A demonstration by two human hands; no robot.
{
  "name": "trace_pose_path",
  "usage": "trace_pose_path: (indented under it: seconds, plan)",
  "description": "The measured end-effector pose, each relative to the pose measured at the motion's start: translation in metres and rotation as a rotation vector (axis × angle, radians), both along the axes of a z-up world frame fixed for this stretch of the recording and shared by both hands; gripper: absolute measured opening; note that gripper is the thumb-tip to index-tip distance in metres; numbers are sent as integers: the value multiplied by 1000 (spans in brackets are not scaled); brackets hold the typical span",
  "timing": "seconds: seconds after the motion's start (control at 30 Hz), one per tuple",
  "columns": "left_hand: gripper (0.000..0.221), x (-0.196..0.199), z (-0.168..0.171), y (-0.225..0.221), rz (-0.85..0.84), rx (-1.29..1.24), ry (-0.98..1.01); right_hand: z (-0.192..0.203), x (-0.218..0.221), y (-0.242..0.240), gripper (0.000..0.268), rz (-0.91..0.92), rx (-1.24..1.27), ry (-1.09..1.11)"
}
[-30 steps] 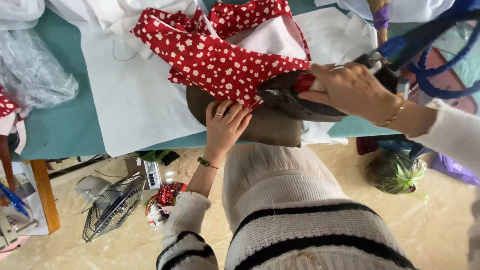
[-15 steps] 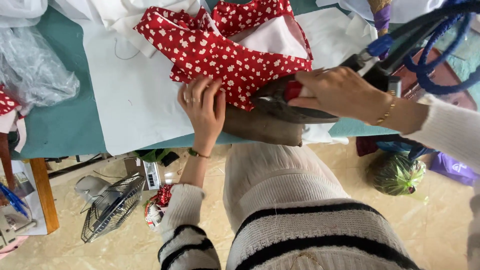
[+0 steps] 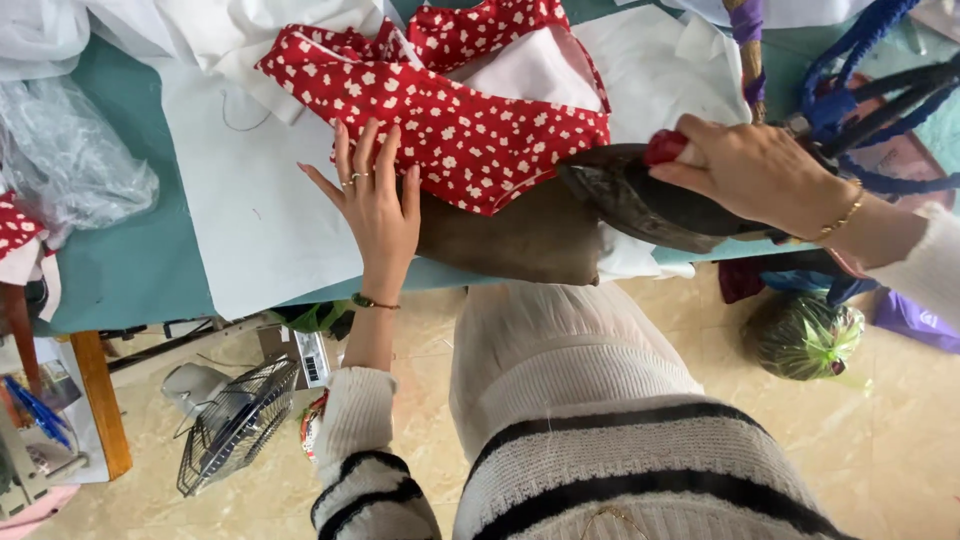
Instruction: Ironing a red and white polka-dot garment on a pressing board
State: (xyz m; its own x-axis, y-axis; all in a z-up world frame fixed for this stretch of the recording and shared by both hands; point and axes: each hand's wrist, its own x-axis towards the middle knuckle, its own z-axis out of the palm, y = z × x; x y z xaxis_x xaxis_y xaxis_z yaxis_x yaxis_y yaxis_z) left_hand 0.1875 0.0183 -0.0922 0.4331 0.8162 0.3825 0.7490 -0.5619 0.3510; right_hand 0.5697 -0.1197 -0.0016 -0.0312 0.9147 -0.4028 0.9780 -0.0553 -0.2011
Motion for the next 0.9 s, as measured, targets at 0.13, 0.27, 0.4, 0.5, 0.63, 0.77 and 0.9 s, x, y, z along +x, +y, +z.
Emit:
trace_pose_path:
  seconds: [0.13, 0.27, 0.4, 0.5, 0.63, 0.77, 0.9]
  plan:
    - [35, 17, 16, 12, -58, 5, 23, 2, 32, -34, 48, -58, -13, -66]
    - [41, 24, 17, 29, -70, -30, 85, -29, 93, -90, 47, -5, 97, -384]
    - [55, 27, 13, 53, -49, -81, 165, -78, 182, -154, 61, -208, 131, -581]
    - [48, 32, 15, 71, -86, -63, 66, -108, 221, -184, 59, -246, 292, -468]
    - [29, 35, 7, 96, -198, 77, -51, -88, 187, -155, 58, -161, 380, -624]
    - [11, 28, 21, 97, -260, 19, -52, -50, 91, -60, 47, -127, 512, -304]
    - [9, 13, 54, 83, -405, 23, -115, -77, 18, 32, 53, 176, 553, 452]
